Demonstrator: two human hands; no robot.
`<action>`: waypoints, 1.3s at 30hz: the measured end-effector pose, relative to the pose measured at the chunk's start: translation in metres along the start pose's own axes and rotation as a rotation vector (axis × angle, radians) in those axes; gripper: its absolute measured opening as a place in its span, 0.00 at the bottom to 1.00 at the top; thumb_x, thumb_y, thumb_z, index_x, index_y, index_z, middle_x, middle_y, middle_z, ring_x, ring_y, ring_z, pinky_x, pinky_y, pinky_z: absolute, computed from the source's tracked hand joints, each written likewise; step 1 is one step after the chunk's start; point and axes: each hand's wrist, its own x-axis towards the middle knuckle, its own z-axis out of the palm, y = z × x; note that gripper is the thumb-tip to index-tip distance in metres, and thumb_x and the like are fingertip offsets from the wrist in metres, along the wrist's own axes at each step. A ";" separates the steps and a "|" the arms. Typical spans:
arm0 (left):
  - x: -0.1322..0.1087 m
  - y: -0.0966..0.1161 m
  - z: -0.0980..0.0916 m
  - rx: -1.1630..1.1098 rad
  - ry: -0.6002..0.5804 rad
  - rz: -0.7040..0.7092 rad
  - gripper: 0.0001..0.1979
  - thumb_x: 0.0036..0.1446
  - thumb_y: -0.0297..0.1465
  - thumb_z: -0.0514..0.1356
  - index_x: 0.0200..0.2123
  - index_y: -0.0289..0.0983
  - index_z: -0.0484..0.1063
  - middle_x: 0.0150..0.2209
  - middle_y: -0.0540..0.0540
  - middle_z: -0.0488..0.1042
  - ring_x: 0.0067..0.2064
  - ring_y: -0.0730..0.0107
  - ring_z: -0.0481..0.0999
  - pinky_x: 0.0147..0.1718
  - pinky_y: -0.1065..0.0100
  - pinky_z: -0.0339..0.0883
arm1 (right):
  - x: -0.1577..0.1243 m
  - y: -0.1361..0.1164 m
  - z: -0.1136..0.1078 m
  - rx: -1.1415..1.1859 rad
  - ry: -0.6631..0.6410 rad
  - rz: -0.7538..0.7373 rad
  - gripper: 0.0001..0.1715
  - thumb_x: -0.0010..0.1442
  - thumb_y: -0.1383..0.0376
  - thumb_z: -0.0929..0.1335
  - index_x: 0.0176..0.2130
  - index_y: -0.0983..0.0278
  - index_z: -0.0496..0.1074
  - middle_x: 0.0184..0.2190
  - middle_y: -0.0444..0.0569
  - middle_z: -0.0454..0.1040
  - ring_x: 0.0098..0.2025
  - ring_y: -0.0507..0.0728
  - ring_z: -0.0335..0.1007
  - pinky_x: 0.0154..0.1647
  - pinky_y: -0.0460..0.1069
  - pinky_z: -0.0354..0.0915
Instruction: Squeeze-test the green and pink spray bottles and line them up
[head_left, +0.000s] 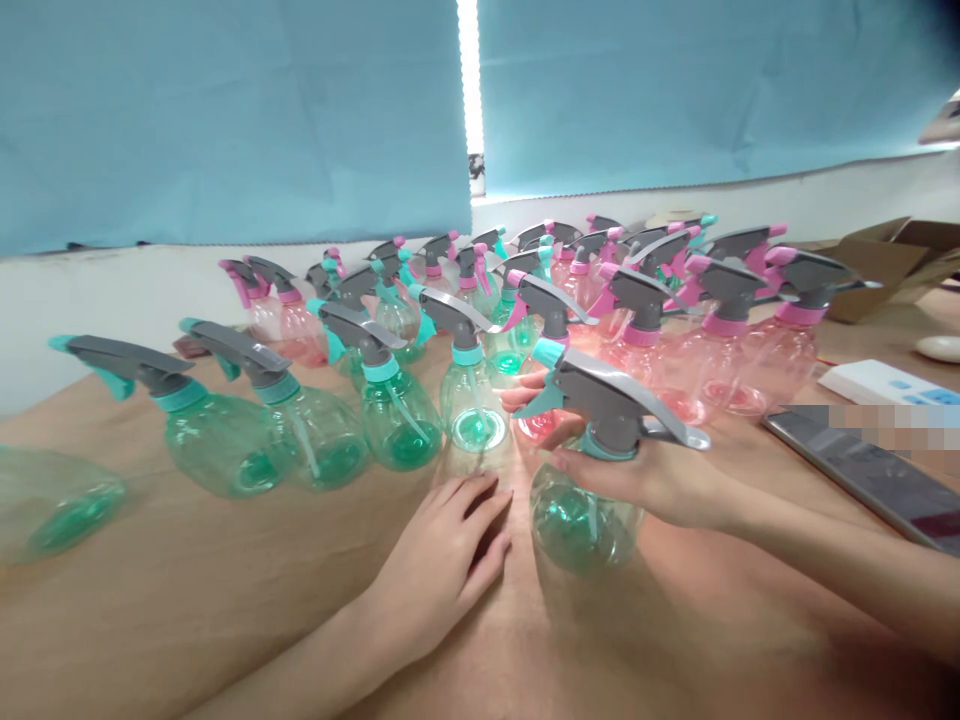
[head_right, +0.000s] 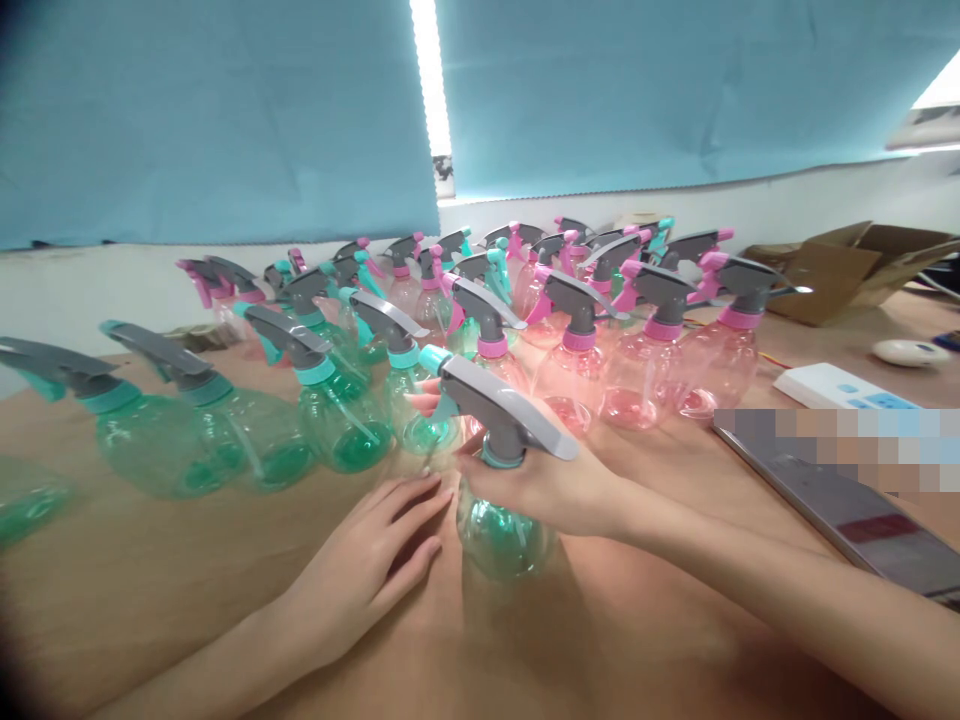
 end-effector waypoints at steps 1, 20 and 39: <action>0.000 0.000 0.000 0.001 -0.003 0.000 0.17 0.65 0.30 0.52 0.56 0.38 0.66 0.55 0.39 0.69 0.56 0.54 0.67 0.53 0.52 0.64 | 0.000 0.000 0.000 0.003 0.000 0.001 0.18 0.55 0.68 0.65 0.45 0.55 0.73 0.40 0.42 0.78 0.38 0.54 0.74 0.39 0.49 0.73; 0.000 0.000 0.000 0.012 -0.020 0.001 0.17 0.65 0.30 0.52 0.57 0.36 0.66 0.54 0.39 0.69 0.56 0.54 0.67 0.54 0.53 0.64 | 0.000 -0.005 0.000 -0.004 0.005 0.037 0.07 0.53 0.67 0.64 0.33 0.58 0.71 0.34 0.43 0.76 0.33 0.54 0.72 0.34 0.49 0.71; -0.001 -0.001 0.001 0.019 -0.030 0.001 0.17 0.66 0.31 0.51 0.57 0.36 0.65 0.55 0.39 0.68 0.56 0.54 0.66 0.54 0.52 0.63 | -0.001 -0.002 -0.006 0.044 -0.015 0.032 0.09 0.50 0.69 0.66 0.34 0.57 0.68 0.30 0.42 0.76 0.32 0.53 0.75 0.32 0.46 0.72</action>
